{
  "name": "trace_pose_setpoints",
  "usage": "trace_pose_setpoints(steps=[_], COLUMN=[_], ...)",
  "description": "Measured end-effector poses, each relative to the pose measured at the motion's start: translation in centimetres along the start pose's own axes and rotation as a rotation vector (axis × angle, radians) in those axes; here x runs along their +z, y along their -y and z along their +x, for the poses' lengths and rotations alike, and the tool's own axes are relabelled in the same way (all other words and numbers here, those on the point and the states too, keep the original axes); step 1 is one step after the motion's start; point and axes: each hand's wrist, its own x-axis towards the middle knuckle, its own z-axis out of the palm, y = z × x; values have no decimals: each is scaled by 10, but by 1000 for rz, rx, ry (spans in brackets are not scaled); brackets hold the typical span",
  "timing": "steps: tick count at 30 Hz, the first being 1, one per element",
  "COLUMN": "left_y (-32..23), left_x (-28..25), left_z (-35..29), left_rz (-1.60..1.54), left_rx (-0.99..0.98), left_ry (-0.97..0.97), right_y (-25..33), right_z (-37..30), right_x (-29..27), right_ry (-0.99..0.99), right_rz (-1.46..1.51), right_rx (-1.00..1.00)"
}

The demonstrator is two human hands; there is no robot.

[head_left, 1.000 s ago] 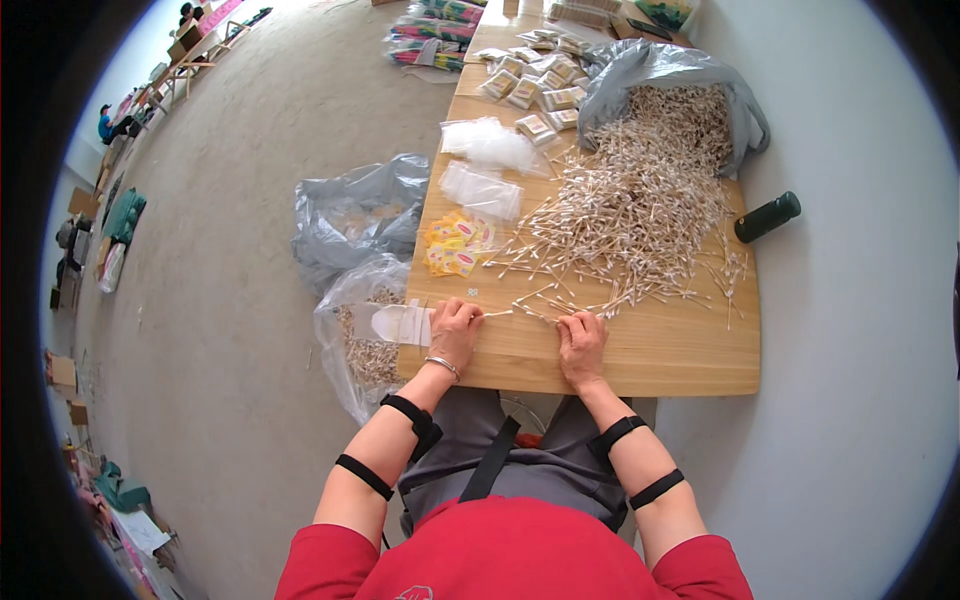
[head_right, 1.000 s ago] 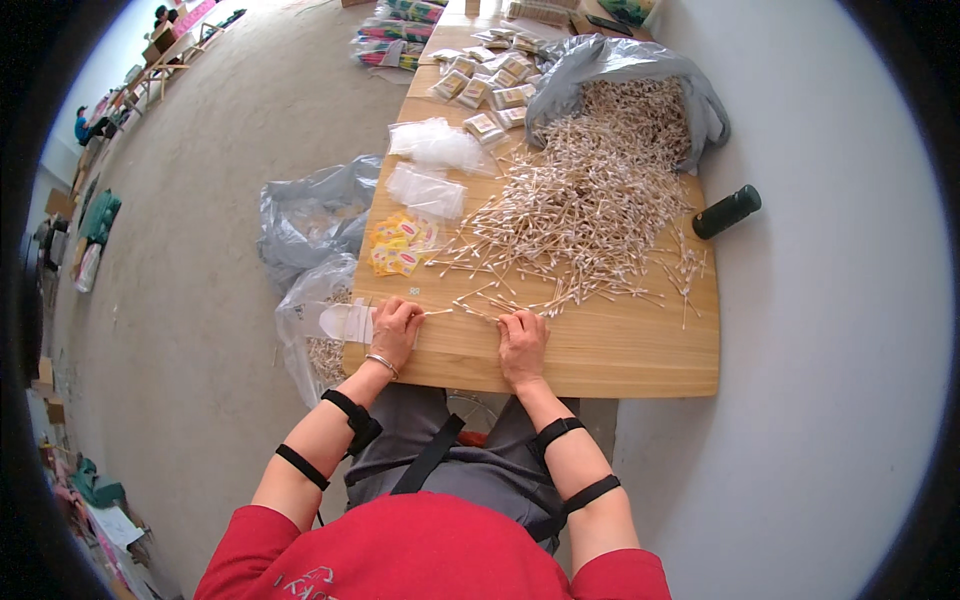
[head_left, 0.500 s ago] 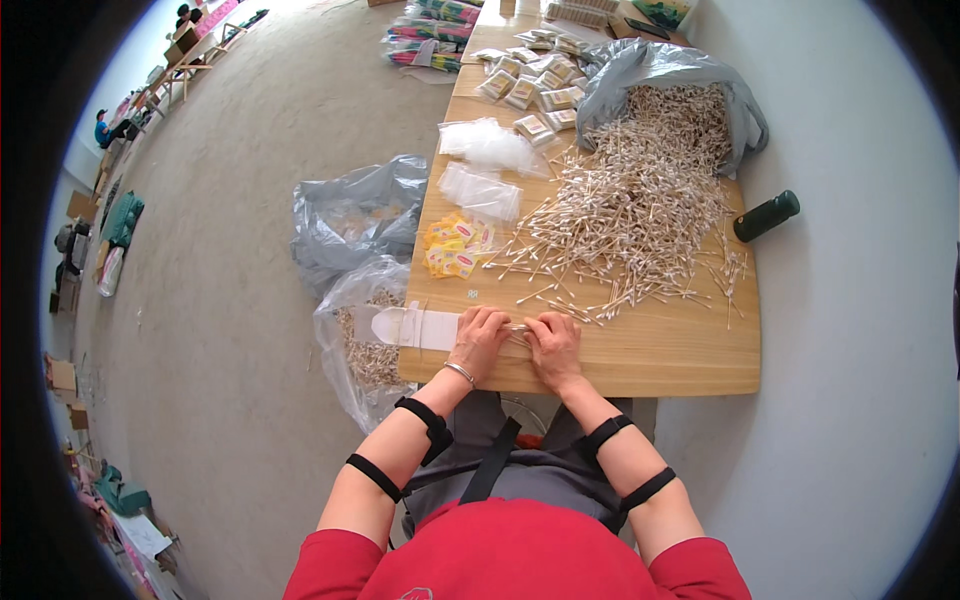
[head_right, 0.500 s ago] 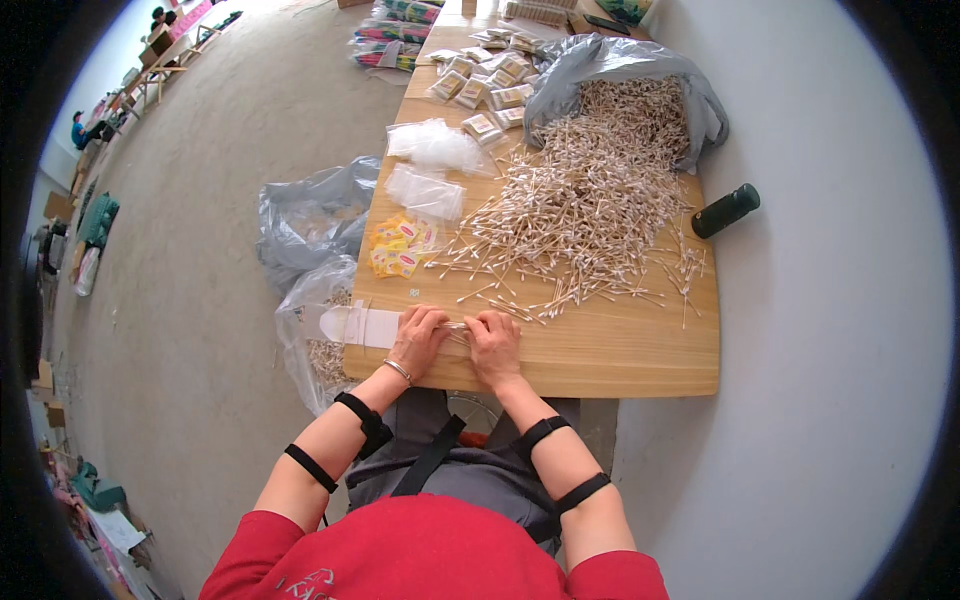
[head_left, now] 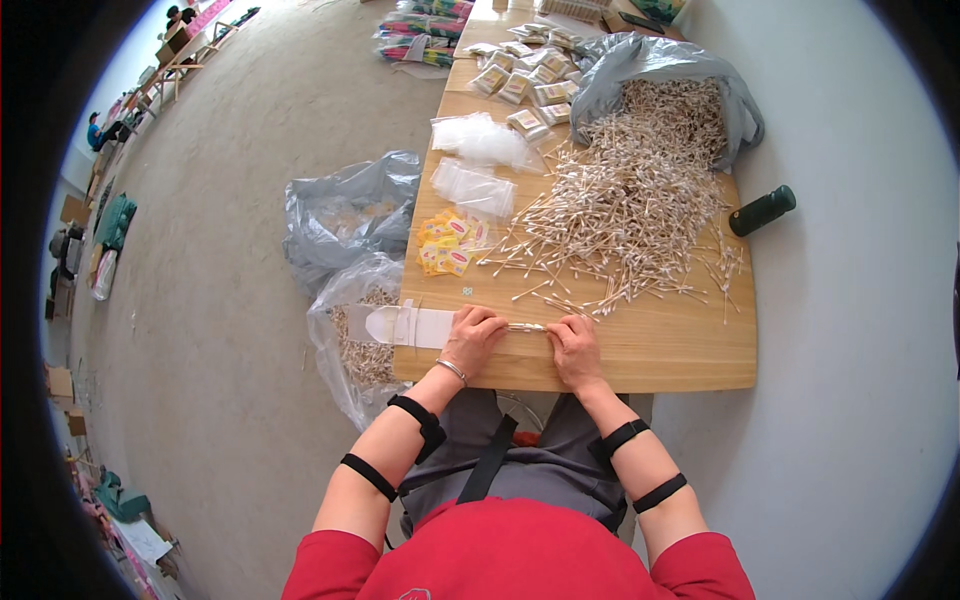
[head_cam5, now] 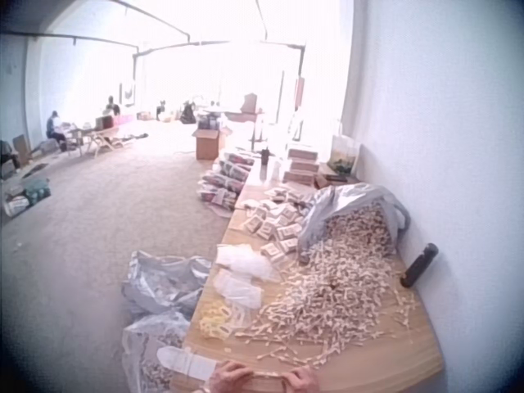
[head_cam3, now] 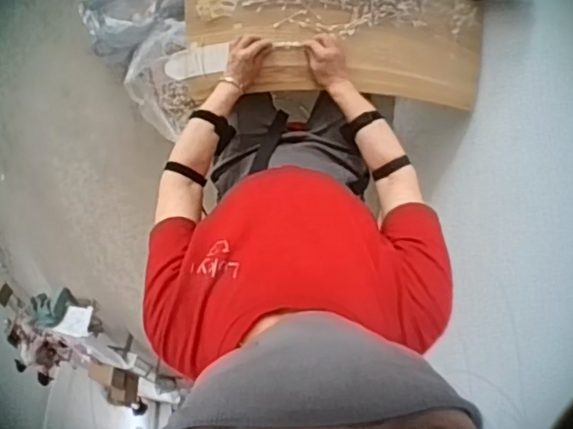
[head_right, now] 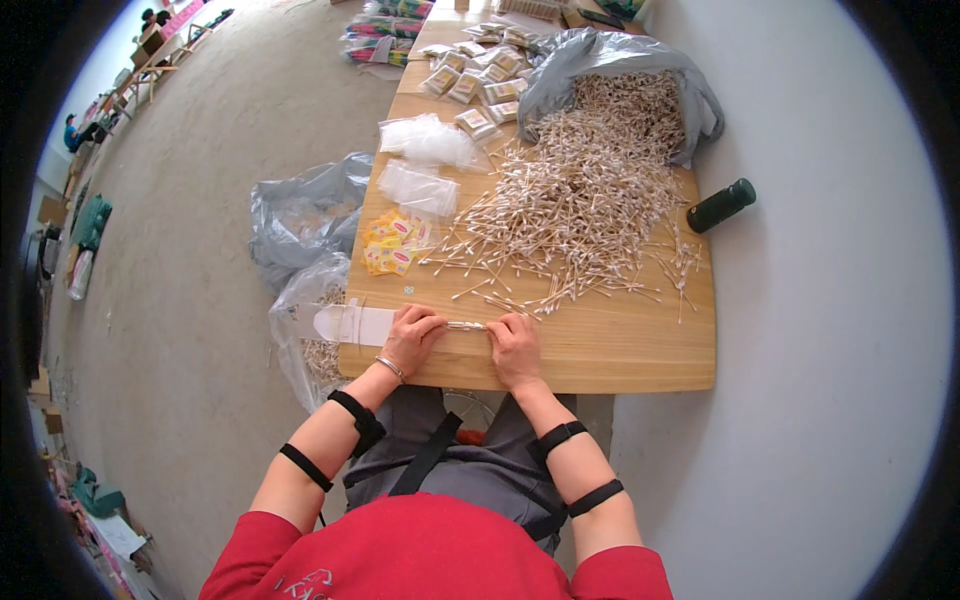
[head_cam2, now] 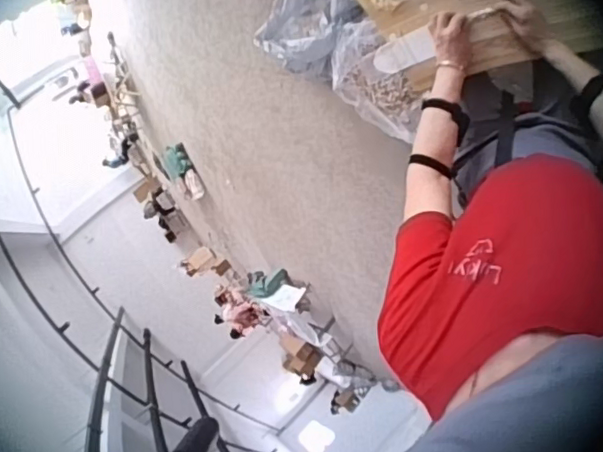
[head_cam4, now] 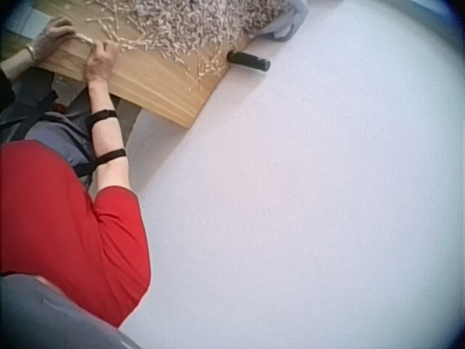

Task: Aligning cotton swabs and placing them into small plastic bags.

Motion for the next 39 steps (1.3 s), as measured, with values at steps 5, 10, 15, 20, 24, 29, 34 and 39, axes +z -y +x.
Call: trace_pose_setpoints(steps=[5,10,15,20,24,29,34,39], left_y=[-3,3,-1,-3,-7,-5,-4,-4], left_x=[-3,-7,0,-6,-7,-2,-8,-7], left_z=[-3,-7,-7,-6,-5,-5,-8,-8], left_rz=[79,59,32,2,27,85,74,70], left_rx=[-61,-16,36,-17,4,32,68,83], left_ry=[-88,-45,11,-29,-9,27,33,59], right_y=[-12,-9,16,36,30,37,20,-9], right_z=[-2,4,18,24,10,9,24,19], right_x=[-5,-1,28,33,23,35,9,5], right_ry=[-19,-105,30,46,-134,-9,-213,-121], right_rz=[-9,-92,35,263,69,316,-152,-156], right_rx=[28,117,37,-3,164,220,188,155])
